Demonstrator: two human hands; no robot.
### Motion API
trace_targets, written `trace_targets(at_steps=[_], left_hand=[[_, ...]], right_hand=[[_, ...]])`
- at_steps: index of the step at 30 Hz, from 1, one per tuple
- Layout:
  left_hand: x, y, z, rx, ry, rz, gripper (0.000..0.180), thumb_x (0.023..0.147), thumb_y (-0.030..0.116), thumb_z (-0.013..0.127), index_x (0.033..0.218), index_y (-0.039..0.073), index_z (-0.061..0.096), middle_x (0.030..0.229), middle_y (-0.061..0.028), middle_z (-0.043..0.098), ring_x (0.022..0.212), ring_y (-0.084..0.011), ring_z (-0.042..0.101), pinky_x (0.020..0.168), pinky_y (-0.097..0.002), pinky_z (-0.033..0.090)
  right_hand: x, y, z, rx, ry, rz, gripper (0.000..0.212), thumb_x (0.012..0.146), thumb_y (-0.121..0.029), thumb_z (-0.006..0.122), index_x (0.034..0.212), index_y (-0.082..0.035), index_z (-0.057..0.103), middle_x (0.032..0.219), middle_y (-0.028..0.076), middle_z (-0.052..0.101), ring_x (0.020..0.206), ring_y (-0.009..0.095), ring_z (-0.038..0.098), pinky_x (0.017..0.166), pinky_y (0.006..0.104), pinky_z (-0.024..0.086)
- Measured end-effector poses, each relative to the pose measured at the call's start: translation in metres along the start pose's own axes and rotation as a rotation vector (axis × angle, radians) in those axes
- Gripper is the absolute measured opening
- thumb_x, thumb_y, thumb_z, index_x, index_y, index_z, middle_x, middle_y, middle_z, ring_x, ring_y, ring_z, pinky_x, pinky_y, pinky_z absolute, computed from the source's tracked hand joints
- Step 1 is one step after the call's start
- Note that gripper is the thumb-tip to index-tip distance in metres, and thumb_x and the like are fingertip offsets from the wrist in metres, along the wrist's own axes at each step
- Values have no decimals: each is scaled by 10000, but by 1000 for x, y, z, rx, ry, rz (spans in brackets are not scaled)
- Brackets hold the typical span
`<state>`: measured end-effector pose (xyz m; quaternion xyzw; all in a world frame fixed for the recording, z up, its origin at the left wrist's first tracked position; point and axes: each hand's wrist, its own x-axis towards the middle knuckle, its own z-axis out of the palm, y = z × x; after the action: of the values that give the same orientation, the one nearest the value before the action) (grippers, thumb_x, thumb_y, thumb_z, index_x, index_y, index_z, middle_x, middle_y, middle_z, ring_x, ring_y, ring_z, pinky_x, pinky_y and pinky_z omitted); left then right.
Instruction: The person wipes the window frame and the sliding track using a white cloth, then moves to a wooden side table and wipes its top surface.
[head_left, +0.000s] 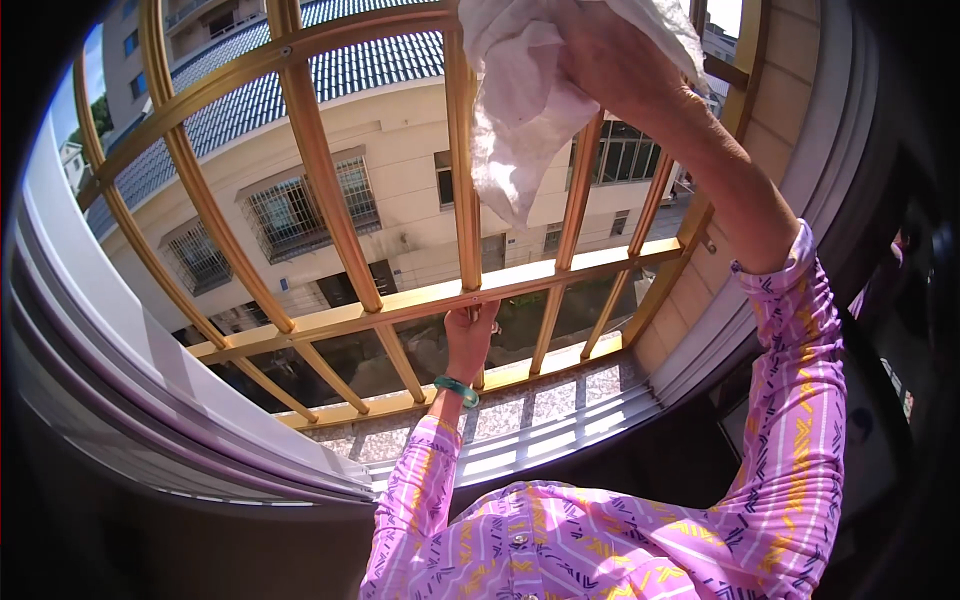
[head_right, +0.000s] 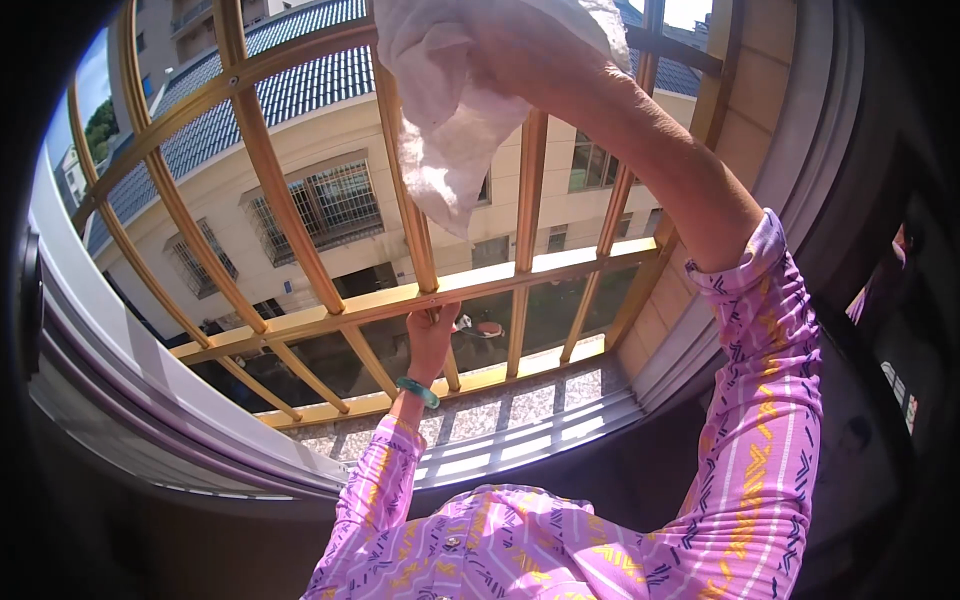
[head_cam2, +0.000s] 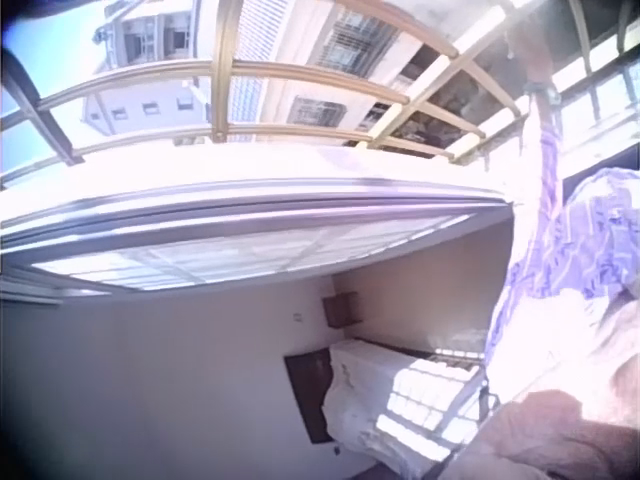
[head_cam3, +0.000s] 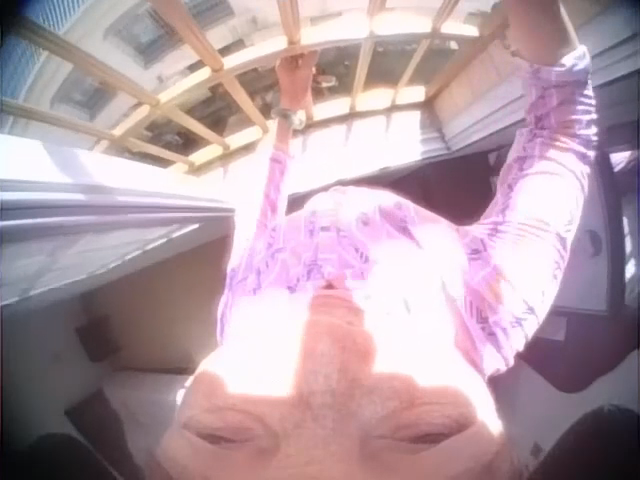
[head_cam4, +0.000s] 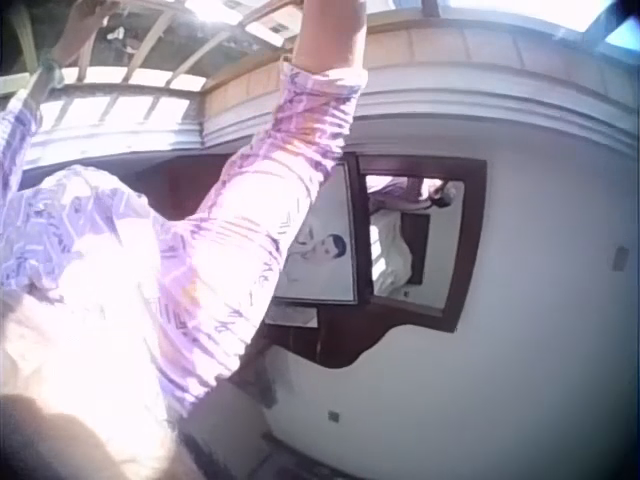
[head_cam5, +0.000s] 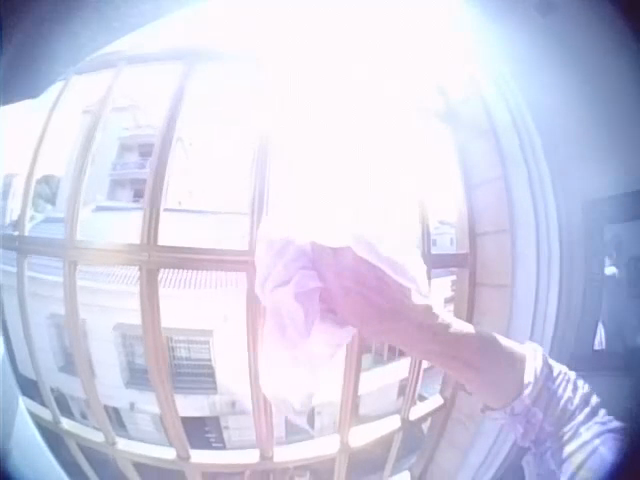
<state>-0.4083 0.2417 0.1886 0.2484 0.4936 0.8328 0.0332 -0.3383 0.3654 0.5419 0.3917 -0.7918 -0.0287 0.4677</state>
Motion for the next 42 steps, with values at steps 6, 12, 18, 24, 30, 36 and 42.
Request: trace_targets(at_steps=[6,12,18,24,30,36,42], left_hand=[[1,-6,-14,168,-47,-17,185,873,238,647,852,55,626,639,76,497,559,-2,440,463,-186,358],[2,-14,-4,133,-45,-6,137,854,196,671,877,65,636,708,60,552,593,-16,472,499,-179,381],[0,-10,-9,95,35,39,142,856,201,665,880,67,628,705,64,537,613,-11,460,506,-190,382],[0,-8,-3,235,1,40,225,857,202,652,857,-20,612,661,52,521,639,-28,416,545,-221,356],[1,-7,-12,284,-45,182,174,875,176,622,909,9,588,716,20,539,586,-52,508,575,-212,435],[2,-15,-4,227,58,27,153,837,165,677,906,39,626,712,53,543,588,-25,458,492,-193,353],[3,-15,-3,166,119,51,134,821,149,694,865,43,623,692,50,537,579,-22,455,474,-194,367]], right_hand=[[9,-37,22,-448,-69,481,182,899,-228,502,965,-81,586,713,52,629,574,199,595,512,310,498],[57,-61,84,8,140,306,285,943,-236,397,1124,-48,511,1075,139,491,999,254,478,970,429,320],[-10,-38,75,-710,-123,219,409,766,-115,575,1158,-51,480,1262,240,394,1336,345,260,1097,518,173],[-67,-10,56,-484,157,203,507,848,-159,574,1305,-37,392,1294,162,435,1209,311,403,997,407,353],[2,-39,109,-259,512,305,363,780,-86,542,1136,-39,487,1268,255,397,1306,371,304,1103,537,131],[15,-11,89,-514,710,-137,403,664,-214,721,992,-52,552,1074,129,502,1056,306,500,885,476,394],[-83,30,38,-646,336,68,434,753,-96,591,1146,27,452,1198,216,450,1225,347,386,1059,513,263]])
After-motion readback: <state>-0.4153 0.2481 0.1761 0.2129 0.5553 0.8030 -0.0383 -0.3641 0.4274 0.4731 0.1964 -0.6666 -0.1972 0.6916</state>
